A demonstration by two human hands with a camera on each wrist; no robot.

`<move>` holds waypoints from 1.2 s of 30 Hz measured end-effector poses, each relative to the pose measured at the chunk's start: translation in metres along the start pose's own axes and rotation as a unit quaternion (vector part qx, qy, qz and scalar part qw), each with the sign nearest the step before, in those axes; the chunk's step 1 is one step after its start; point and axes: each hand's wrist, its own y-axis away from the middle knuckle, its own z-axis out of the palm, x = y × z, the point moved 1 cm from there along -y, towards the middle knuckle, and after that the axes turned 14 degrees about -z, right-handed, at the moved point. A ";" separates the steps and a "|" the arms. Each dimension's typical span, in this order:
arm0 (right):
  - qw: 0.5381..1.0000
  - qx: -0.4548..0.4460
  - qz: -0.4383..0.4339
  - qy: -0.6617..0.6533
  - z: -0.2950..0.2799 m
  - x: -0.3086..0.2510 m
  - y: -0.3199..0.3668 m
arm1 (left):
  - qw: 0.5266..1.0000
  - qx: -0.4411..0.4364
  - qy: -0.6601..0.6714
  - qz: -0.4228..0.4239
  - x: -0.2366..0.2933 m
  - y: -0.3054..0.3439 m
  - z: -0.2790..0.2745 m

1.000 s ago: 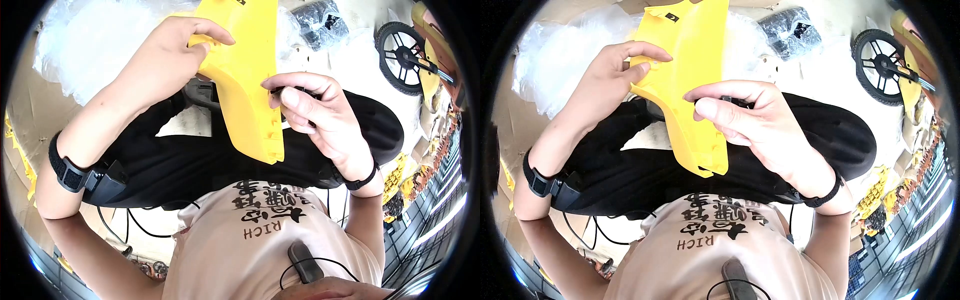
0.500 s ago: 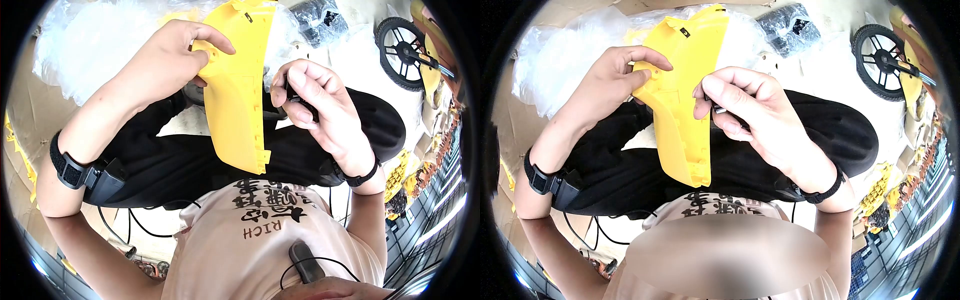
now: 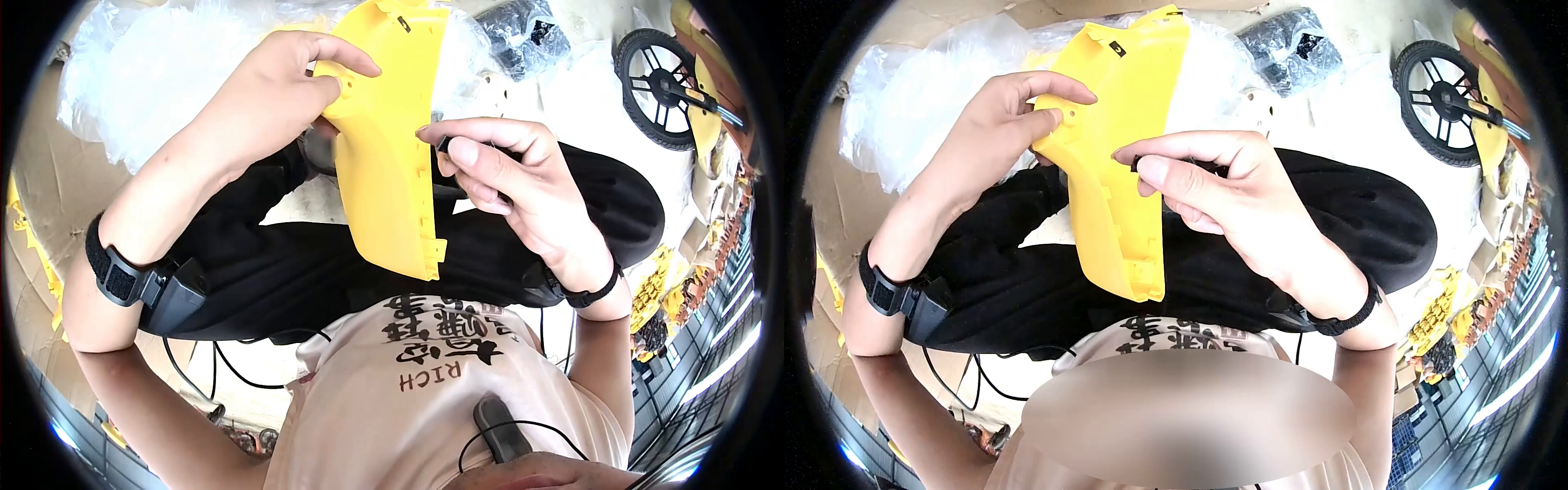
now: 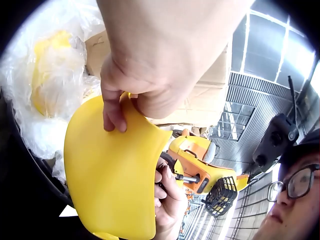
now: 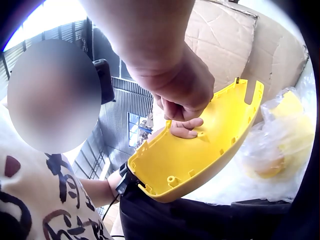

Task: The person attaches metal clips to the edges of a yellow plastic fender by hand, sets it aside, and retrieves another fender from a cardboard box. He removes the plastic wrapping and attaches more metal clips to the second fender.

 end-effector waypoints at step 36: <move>0.978 -0.018 -0.081 0.193 0.008 -0.003 -0.006 | 0.999 0.010 0.053 -0.006 0.006 -0.001 0.018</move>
